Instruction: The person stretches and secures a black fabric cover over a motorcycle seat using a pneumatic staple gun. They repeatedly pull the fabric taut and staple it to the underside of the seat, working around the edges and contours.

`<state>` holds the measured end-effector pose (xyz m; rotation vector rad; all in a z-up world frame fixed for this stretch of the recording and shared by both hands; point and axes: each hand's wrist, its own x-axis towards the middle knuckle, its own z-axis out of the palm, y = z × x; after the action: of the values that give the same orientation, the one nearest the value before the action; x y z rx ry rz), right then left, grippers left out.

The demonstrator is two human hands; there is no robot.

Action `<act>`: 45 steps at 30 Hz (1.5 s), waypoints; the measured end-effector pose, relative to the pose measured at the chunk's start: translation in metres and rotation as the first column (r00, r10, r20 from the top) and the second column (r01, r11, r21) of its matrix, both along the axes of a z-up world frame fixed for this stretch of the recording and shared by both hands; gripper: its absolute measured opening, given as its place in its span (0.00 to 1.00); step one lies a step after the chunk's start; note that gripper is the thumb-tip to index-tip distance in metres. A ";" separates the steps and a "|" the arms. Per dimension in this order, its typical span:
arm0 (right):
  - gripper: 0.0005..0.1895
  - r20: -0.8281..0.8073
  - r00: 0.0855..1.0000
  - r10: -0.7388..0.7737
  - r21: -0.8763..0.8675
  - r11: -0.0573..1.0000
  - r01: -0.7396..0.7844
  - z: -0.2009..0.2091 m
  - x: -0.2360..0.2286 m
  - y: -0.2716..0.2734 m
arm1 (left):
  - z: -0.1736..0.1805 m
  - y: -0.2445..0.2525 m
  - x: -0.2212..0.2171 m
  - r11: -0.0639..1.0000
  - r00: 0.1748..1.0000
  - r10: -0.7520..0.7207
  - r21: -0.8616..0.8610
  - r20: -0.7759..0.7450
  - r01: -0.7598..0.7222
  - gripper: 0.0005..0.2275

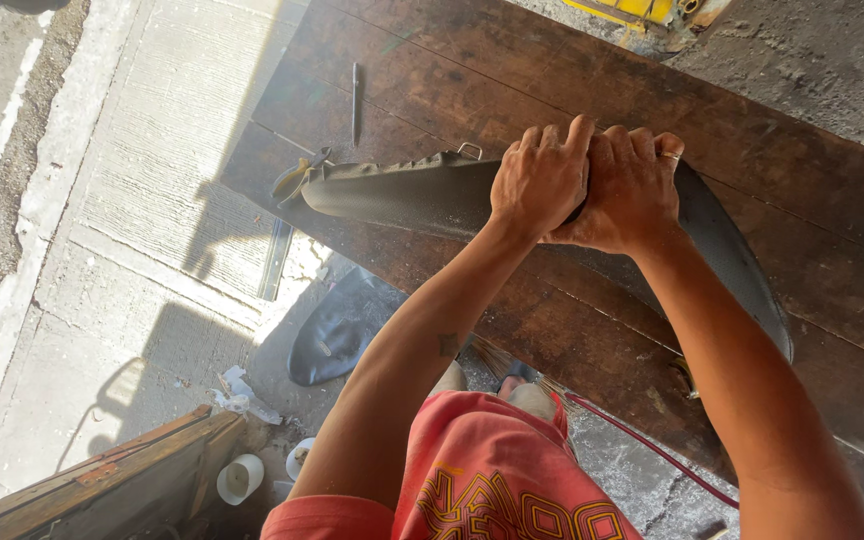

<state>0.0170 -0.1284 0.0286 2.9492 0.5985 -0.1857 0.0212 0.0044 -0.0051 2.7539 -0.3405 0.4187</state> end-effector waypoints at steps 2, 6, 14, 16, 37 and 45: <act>0.73 -0.040 0.999 -0.006 -0.025 1.000 0.005 0.003 0.003 0.003 | 0.001 0.000 0.001 1.000 1.000 0.001 0.013 -0.004 -0.001 0.12; 0.74 -0.022 0.999 0.032 -0.048 0.998 -0.033 0.006 0.007 0.001 | 0.003 -0.001 0.004 0.999 0.999 0.006 0.035 -0.049 -0.005 0.11; 0.68 -0.009 0.999 0.049 0.117 0.992 -0.048 0.001 0.002 -0.005 | 0.012 0.001 0.001 0.999 0.967 -0.036 0.005 -0.252 0.039 0.12; 0.64 -0.039 0.998 0.043 0.105 0.994 -0.039 0.001 -0.002 -0.006 | 0.020 0.015 -0.003 0.986 0.907 -0.169 -0.062 -0.386 0.157 0.13; 0.31 0.687 0.727 0.013 0.257 0.931 -0.260 -0.120 -0.150 -0.006 | -0.055 0.059 -0.167 0.846 0.969 -0.162 -0.531 -0.184 0.041 0.19; 0.22 0.585 0.800 -0.135 0.369 0.922 -0.114 -0.148 -0.218 -0.006 | -0.104 0.063 -0.185 0.829 0.848 -0.337 -0.557 -0.409 0.062 0.25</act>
<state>-0.2011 -0.1340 -0.1199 3.0915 0.5615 0.9563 -0.1642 0.0673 -0.1092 2.1408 -0.3260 -0.2340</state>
